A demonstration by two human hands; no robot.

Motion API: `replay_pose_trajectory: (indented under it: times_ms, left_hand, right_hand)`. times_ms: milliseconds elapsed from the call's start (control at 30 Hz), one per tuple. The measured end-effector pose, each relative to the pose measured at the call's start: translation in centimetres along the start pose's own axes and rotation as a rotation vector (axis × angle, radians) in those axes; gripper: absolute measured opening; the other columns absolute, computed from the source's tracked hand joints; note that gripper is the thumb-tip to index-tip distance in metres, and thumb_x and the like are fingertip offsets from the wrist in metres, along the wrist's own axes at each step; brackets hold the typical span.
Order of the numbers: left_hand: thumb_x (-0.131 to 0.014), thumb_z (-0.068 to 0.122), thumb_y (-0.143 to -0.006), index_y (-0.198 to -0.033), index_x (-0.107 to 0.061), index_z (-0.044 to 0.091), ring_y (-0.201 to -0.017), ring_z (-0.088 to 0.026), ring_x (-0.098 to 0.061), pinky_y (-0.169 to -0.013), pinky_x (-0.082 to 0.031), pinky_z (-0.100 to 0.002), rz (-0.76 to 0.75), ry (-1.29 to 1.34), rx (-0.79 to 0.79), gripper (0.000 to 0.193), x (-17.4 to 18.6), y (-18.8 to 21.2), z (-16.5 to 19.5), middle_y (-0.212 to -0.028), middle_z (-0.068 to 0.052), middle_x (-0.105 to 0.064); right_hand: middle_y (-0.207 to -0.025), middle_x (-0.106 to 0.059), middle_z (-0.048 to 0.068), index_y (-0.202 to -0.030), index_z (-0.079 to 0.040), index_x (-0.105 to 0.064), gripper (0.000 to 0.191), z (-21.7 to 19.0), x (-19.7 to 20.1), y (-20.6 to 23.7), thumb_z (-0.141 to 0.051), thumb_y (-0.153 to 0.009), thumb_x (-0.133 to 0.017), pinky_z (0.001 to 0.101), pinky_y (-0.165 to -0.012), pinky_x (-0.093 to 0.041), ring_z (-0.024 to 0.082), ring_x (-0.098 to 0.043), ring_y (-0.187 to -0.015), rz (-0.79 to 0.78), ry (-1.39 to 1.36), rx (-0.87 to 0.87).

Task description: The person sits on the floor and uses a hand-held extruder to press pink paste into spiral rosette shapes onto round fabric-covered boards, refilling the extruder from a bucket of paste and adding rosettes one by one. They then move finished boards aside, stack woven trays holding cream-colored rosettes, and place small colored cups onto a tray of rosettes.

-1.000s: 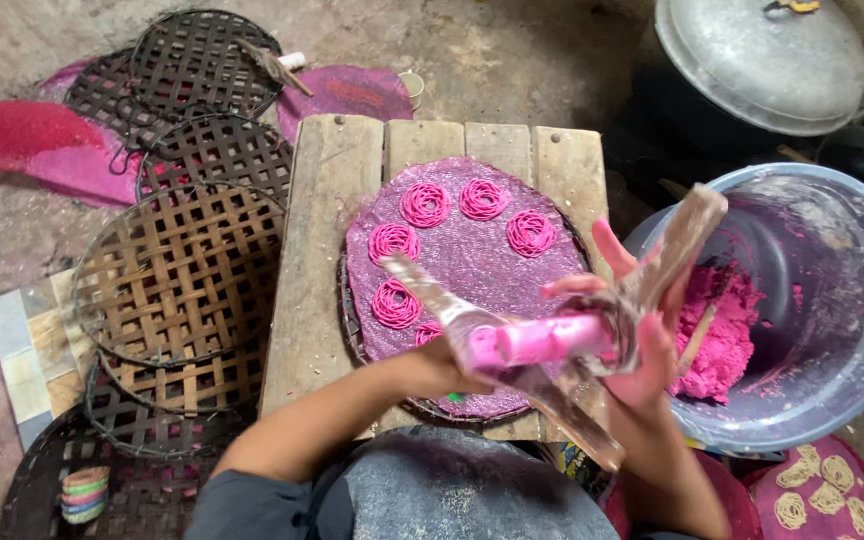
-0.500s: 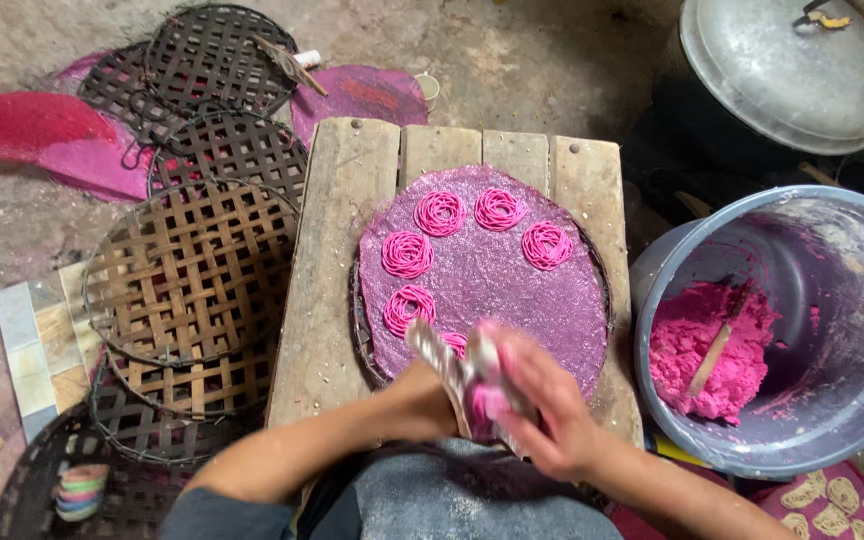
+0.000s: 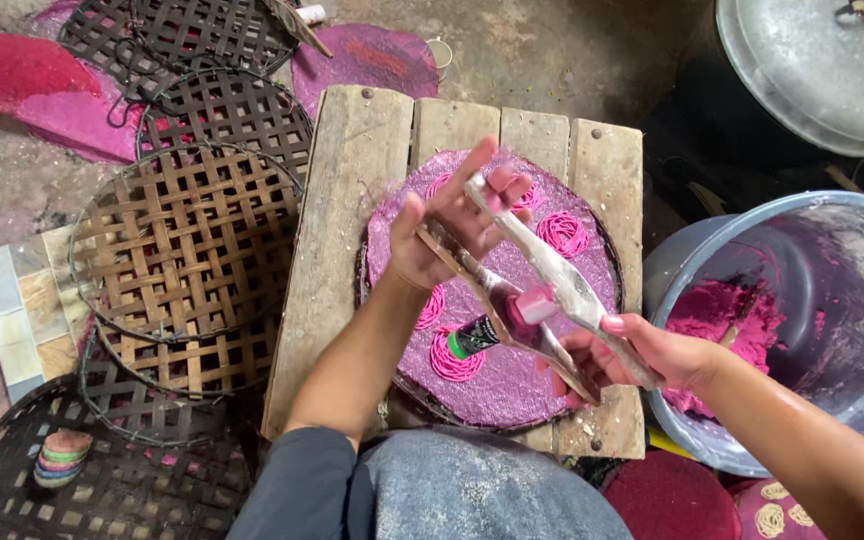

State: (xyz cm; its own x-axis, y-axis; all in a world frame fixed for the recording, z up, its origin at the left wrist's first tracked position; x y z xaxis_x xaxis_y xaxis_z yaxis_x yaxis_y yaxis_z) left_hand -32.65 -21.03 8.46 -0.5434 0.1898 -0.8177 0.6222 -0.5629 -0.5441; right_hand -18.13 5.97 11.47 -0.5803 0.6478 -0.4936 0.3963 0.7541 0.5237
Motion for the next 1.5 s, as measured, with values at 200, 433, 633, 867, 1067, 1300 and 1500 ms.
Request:
replay_pose_trajectory:
  times_ms: [200,433,633,867,1067,1300,1500]
  left_hand:
    - [-0.058,0.038,-0.104,-0.114,-0.058,0.01,-0.104,-0.021,-0.062,-0.113,-0.045,-0.043,0.166,0.048,-0.208,0.03,7.8,-2.3,0.8,-0.102,-0.004,-0.061]
    - [-0.055,0.035,-0.096,-0.097,-0.058,0.015,-0.087,-0.018,-0.06,-0.098,-0.051,-0.04,0.236,0.129,-0.24,0.02,10.3,-2.7,4.6,-0.087,-0.001,-0.058]
    - [-0.055,0.034,-0.097,-0.095,-0.057,0.016,-0.085,-0.017,-0.061,-0.095,-0.052,-0.04,0.311,0.11,-0.293,0.018,11.0,-2.1,2.8,-0.084,0.001,-0.058]
    - [-0.053,0.038,-0.097,-0.094,-0.055,0.016,-0.082,-0.016,-0.059,-0.092,-0.053,-0.042,0.192,0.05,-0.262,0.022,10.3,-3.3,5.0,-0.084,0.001,-0.056]
    - [-0.052,0.038,-0.096,-0.096,-0.054,0.016,-0.084,-0.016,-0.058,-0.094,-0.053,-0.039,0.301,0.174,-0.248,0.022,9.1,-2.4,2.3,-0.086,0.001,-0.054]
    - [-0.048,0.037,-0.094,-0.105,-0.06,0.009,-0.094,-0.019,-0.064,-0.101,-0.054,-0.04,0.268,0.137,-0.194,0.033,9.3,-4.8,1.7,-0.095,-0.006,-0.063]
    - [-0.031,0.058,-0.102,-0.142,-0.047,-0.002,-0.083,-0.022,-0.056,-0.075,-0.046,-0.034,0.803,-0.494,0.413,0.074,10.8,-2.8,-2.3,-0.131,-0.023,-0.062]
  right_hand:
    - [-0.103,-0.072,0.02,-0.132,0.005,-0.059,0.087,-4.8,4.2,-2.6,-0.068,-0.096,-0.027,0.0461,-0.095,-0.057,0.029,-0.07,-0.098,0.347,0.24,-0.113]
    - [-0.091,-0.072,0.013,-0.11,0.001,-0.065,0.078,-6.7,2.3,-6.6,-0.066,-0.097,-0.027,0.0386,-0.075,-0.06,0.021,-0.07,-0.081,0.702,0.658,-0.166]
    - [-0.08,-0.069,0.01,-0.102,-0.001,-0.065,0.079,-8.4,1.4,-5.3,-0.069,-0.094,-0.027,0.036,-0.071,-0.061,0.02,-0.071,-0.073,0.679,0.627,-0.286]
    - [-0.082,-0.067,0.008,-0.106,-0.002,-0.064,0.076,-8.0,0.7,-6.9,-0.07,-0.093,-0.033,0.0344,-0.066,-0.06,0.017,-0.067,-0.072,0.786,0.712,-0.152]
    - [-0.078,-0.067,0.01,-0.103,-0.002,-0.065,0.078,-7.5,0.8,-4.5,-0.071,-0.091,-0.03,0.0356,-0.063,-0.062,0.019,-0.068,-0.067,0.732,0.626,-0.249]
    - [-0.082,-0.063,0.009,-0.114,-0.001,-0.067,0.067,-6.7,2.2,-3.8,-0.061,-0.099,-0.04,0.0348,-0.066,-0.056,0.016,-0.061,-0.07,0.857,0.654,-0.075]
    - [-0.084,-0.069,0.003,-0.132,-0.006,-0.059,0.069,-5.9,2.9,-0.8,-0.061,-0.094,-0.042,0.0295,-0.072,-0.054,0.012,-0.066,-0.071,0.85,0.686,-0.062]
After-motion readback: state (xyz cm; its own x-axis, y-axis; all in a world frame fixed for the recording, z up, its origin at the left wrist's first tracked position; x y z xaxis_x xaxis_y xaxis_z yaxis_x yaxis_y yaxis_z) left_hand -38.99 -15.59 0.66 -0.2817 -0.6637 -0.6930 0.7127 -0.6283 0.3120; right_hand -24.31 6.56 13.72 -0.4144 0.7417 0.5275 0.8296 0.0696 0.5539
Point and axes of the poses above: each hand's wrist, its own y-axis away from the middle knuckle, its own x-axis out of the back of the hand, z = x × y, the point moved 1 cm from there along -y, towards the middle knuckle
